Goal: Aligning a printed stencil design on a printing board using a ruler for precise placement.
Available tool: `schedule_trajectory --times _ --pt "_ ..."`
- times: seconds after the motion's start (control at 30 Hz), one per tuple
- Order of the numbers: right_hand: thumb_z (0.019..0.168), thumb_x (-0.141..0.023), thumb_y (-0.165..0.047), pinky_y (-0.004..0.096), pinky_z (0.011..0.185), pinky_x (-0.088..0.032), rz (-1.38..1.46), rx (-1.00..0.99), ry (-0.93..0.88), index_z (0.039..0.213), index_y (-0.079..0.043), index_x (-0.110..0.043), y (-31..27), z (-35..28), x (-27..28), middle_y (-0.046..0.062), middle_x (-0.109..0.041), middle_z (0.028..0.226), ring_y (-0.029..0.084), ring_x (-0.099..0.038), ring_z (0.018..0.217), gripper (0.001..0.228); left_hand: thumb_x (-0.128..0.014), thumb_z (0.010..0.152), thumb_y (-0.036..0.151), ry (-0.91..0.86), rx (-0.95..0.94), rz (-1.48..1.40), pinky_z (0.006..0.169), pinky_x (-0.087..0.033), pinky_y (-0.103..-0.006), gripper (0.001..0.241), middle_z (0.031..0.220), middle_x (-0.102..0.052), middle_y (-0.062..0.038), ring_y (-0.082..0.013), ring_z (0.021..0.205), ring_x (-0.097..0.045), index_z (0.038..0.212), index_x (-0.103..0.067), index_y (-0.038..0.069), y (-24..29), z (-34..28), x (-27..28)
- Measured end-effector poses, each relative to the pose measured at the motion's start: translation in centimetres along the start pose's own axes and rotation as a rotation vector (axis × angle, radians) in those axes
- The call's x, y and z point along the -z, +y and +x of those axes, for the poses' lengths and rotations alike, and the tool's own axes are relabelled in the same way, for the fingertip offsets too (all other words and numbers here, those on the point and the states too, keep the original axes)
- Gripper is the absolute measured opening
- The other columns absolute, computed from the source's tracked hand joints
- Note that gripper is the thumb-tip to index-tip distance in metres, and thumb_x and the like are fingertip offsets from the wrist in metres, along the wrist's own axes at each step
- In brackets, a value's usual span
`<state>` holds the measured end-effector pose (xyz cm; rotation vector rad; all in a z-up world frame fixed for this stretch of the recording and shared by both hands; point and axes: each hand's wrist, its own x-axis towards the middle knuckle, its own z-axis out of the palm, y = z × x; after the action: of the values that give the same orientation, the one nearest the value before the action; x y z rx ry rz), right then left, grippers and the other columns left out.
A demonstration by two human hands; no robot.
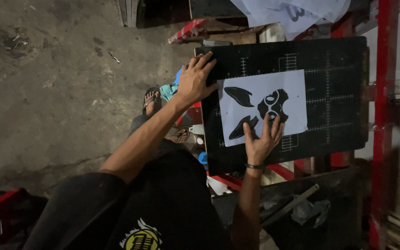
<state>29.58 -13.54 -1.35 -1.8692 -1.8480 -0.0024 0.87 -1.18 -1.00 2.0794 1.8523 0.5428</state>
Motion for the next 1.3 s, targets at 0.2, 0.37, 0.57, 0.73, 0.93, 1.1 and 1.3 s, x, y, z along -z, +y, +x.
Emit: schedule_trajectory --times 0.2,0.37,0.57,0.73,0.93,1.1,1.3 --pt "0.087 -0.083 -0.056 0.073 0.108 -0.030 0.007 0.033 0.015 0.144 -0.004 -0.061 0.1 0.0 0.0 0.029 -0.042 0.154 0.060 -0.038 0.135 0.080 -0.084 0.074 0.047 -0.006 -0.006 -0.010 0.098 -0.053 -0.0517 0.076 0.152 -0.046 0.000 -0.0262 0.139 -0.044 0.141 -0.059 0.021 -0.1 0.0 -0.1" --pt "0.086 -0.084 -0.055 0.072 0.107 -0.032 0.004 0.048 0.045 0.144 -0.004 -0.062 0.2 0.1 -0.2 0.028 -0.045 0.153 0.060 -0.040 0.135 0.080 -0.085 0.072 0.047 0.018 -0.012 0.014 0.095 -0.055 -0.0507 0.078 0.151 -0.047 0.000 -0.0268 0.137 -0.046 0.141 -0.059 0.021 0.1 0.0 0.1" --pt "0.092 -0.082 -0.039 0.065 0.111 -0.033 0.211 -0.066 0.182 0.146 -0.007 -0.058 0.5 -0.5 0.6 0.022 -0.049 0.150 0.050 -0.042 0.138 0.067 -0.079 0.082 0.046 0.021 -0.047 -0.102 0.091 -0.055 -0.0533 0.066 0.146 -0.053 -0.006 -0.0330 0.131 -0.051 0.138 -0.061 0.018 -0.2 -0.1 0.9" --pt "0.087 -0.087 -0.034 0.042 0.105 -0.047 -0.023 -0.321 0.510 0.132 -0.016 -0.072 5.6 -6.2 6.8 0.009 -0.068 0.131 0.027 -0.063 0.122 0.051 -0.082 0.084 0.045 0.034 -0.153 -0.106 0.100 -0.051 -0.0479 0.063 0.146 -0.057 -0.007 -0.0329 0.131 -0.054 0.137 -0.066 0.014 0.6 0.0 2.0" --pt "0.100 -0.080 -0.025 0.035 0.062 -0.048 -0.359 -0.600 0.592 0.095 -0.024 -0.078 10.0 -16.6 13.9 -0.001 -0.069 0.079 0.016 -0.061 0.060 0.005 -0.075 0.095 0.051 0.031 -0.133 -0.079 0.099 -0.048 -0.0554 0.066 0.146 -0.056 -0.014 -0.0400 0.129 -0.051 0.142 -0.064 0.006 1.5 -0.2 3.5" --pt "0.097 -0.082 -0.018 0.038 0.071 -0.055 -0.151 -0.930 0.451 0.095 -0.001 -0.074 11.6 -21.6 13.4 0.016 -0.072 0.086 0.027 -0.070 0.079 0.019 -0.075 0.087 0.060 0.013 -0.097 -0.002 0.089 -0.054 -0.0547 0.070 0.148 -0.055 -0.006 -0.0347 0.130 -0.049 0.140 -0.065 0.015 0.3 0.0 1.9" --pt "0.088 -0.088 -0.013 0.046 0.079 -0.057 -0.172 -0.930 0.412 0.109 0.005 -0.075 16.0 -23.7 13.0 0.025 -0.073 0.099 0.040 -0.072 0.095 0.030 -0.074 0.095 0.067 0.108 -0.111 -0.138 0.092 -0.047 -0.0639 0.073 0.133 -0.059 -0.018 -0.0468 0.118 -0.054 0.134 -0.065 0.006 0.7 1.4 2.2"
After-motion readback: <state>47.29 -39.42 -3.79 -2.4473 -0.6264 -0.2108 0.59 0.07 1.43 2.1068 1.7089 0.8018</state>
